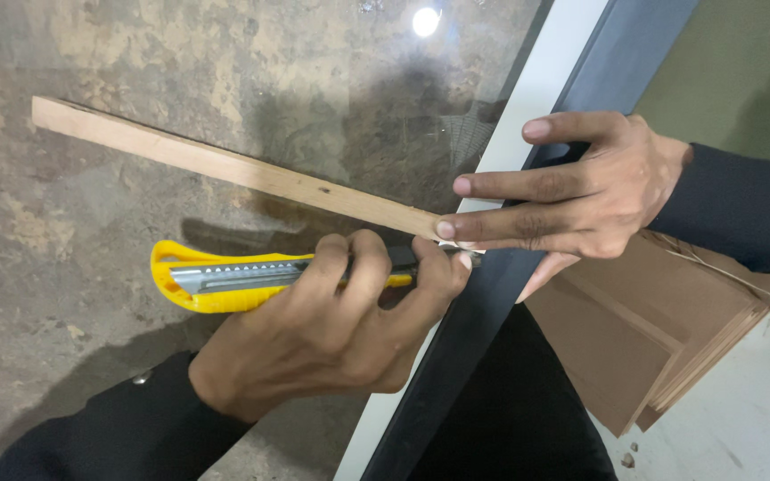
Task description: The person works at a workbench fitting white strips into a black picture frame laid over a glass panel, pressing the strips along the frame edges and aligning them. They then take a thin wooden strip, hold it against the frame, and cut it to length with a yellow utility knife.
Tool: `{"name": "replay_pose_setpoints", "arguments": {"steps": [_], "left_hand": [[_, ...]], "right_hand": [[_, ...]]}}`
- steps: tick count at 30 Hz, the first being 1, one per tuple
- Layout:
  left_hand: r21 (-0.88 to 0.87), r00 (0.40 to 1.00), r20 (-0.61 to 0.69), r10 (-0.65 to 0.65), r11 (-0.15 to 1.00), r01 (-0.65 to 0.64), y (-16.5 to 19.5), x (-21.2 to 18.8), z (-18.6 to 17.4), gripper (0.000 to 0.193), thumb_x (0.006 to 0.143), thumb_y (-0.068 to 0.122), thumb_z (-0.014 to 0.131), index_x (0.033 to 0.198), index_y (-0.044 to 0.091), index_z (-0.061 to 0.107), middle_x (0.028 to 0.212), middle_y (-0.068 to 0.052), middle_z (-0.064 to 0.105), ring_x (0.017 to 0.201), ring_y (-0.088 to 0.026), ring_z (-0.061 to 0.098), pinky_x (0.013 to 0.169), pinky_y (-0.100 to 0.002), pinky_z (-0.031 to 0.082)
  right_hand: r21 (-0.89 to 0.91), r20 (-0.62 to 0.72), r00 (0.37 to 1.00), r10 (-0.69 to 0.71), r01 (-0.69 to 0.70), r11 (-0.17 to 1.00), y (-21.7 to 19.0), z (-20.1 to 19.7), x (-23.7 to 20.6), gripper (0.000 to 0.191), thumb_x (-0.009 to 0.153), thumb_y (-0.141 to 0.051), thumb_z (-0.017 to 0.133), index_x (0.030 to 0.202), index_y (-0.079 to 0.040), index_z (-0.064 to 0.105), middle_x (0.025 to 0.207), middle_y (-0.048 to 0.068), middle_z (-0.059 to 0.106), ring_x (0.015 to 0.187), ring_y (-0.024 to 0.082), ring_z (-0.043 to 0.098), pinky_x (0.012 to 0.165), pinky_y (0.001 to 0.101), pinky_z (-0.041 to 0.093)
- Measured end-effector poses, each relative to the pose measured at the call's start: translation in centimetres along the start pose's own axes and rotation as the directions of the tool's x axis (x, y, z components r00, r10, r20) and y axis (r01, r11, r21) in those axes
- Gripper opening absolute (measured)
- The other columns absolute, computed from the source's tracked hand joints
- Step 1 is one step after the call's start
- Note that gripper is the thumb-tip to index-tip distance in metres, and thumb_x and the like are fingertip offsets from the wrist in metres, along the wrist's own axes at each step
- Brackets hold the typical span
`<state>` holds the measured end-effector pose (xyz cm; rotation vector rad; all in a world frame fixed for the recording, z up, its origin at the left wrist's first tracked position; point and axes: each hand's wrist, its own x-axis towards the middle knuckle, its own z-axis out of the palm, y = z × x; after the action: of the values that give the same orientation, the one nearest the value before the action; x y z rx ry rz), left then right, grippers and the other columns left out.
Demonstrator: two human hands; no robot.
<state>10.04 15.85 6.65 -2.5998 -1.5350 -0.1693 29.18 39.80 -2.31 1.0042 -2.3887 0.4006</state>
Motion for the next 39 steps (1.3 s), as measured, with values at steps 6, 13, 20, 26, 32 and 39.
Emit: {"name": "replay_pose_setpoints", "arguments": {"steps": [6,13,20,26,32,39], "left_hand": [[0.026,1.0,-0.006,-0.028,0.999,0.028,0.3,0.2,-0.1,0.034,0.105,0.023,0.062,0.132,0.004,0.071,0.115,-0.002,0.064,0.086,-0.022,0.066,0.069,-0.028,0.051],[0.128,0.998,-0.015,0.058,0.99,-0.056,-0.6,1.1,-0.6,0.03,0.102,0.022,0.062,0.121,0.001,0.073,0.111,-0.005,0.067,0.081,-0.022,0.068,0.063,-0.027,0.05],[0.234,0.995,0.034,0.097,0.967,-0.103,-1.4,1.2,-1.3,0.027,0.104,0.019,0.06,0.109,-0.003,0.075,0.107,-0.007,0.069,0.079,-0.022,0.067,0.063,-0.025,0.044],[0.239,0.998,0.041,0.045,0.969,-0.053,-2.0,0.5,-1.8,0.026,0.099,0.014,0.062,0.118,0.002,0.075,0.106,-0.003,0.068,0.078,-0.021,0.065,0.067,-0.028,0.047],[0.221,0.996,0.083,0.037,0.974,-0.054,-2.1,0.2,-1.9,0.032,0.101,0.021,0.055,0.111,0.0,0.077,0.104,-0.003,0.067,0.081,-0.021,0.065,0.069,-0.028,0.049],[0.137,0.997,0.069,-0.019,0.99,0.01,-2.6,-0.5,-2.4,0.032,0.1,0.019,0.061,0.125,0.003,0.074,0.11,-0.002,0.066,0.083,-0.023,0.065,0.069,-0.031,0.051]], "right_hand": [[0.008,-0.014,1.0,0.01,-0.01,1.0,-0.1,0.1,0.1,0.064,0.107,-0.065,0.045,0.13,-0.016,0.079,0.135,0.001,0.074,0.124,0.022,0.068,0.124,0.0536,0.02],[0.008,-0.019,1.0,0.022,-0.022,1.0,-0.2,0.1,0.1,0.069,0.105,-0.066,0.043,0.127,-0.011,0.08,0.131,0.001,0.076,0.122,0.02,0.069,0.123,0.0523,0.023],[0.036,-0.01,1.0,-0.009,0.01,0.999,-0.1,-0.1,0.2,0.062,0.108,-0.06,0.049,0.128,-0.009,0.078,0.131,0.003,0.075,0.121,0.023,0.069,0.121,0.055,0.024],[0.035,-0.009,1.0,0.004,-0.003,0.999,0.1,-0.3,0.4,0.062,0.107,-0.061,0.051,0.129,-0.01,0.078,0.133,0.002,0.074,0.121,0.022,0.069,0.12,0.0545,0.026],[0.027,-0.008,1.0,0.003,-0.003,1.0,0.2,-0.3,0.7,0.063,0.106,-0.063,0.051,0.129,-0.011,0.079,0.135,0.001,0.073,0.121,0.022,0.069,0.119,0.0539,0.027],[-0.005,0.031,0.999,-0.005,0.005,1.0,0.1,-0.5,0.5,0.067,0.105,-0.067,0.049,0.131,-0.013,0.08,0.138,0.001,0.071,0.124,0.022,0.067,0.116,0.0523,0.03]]}}
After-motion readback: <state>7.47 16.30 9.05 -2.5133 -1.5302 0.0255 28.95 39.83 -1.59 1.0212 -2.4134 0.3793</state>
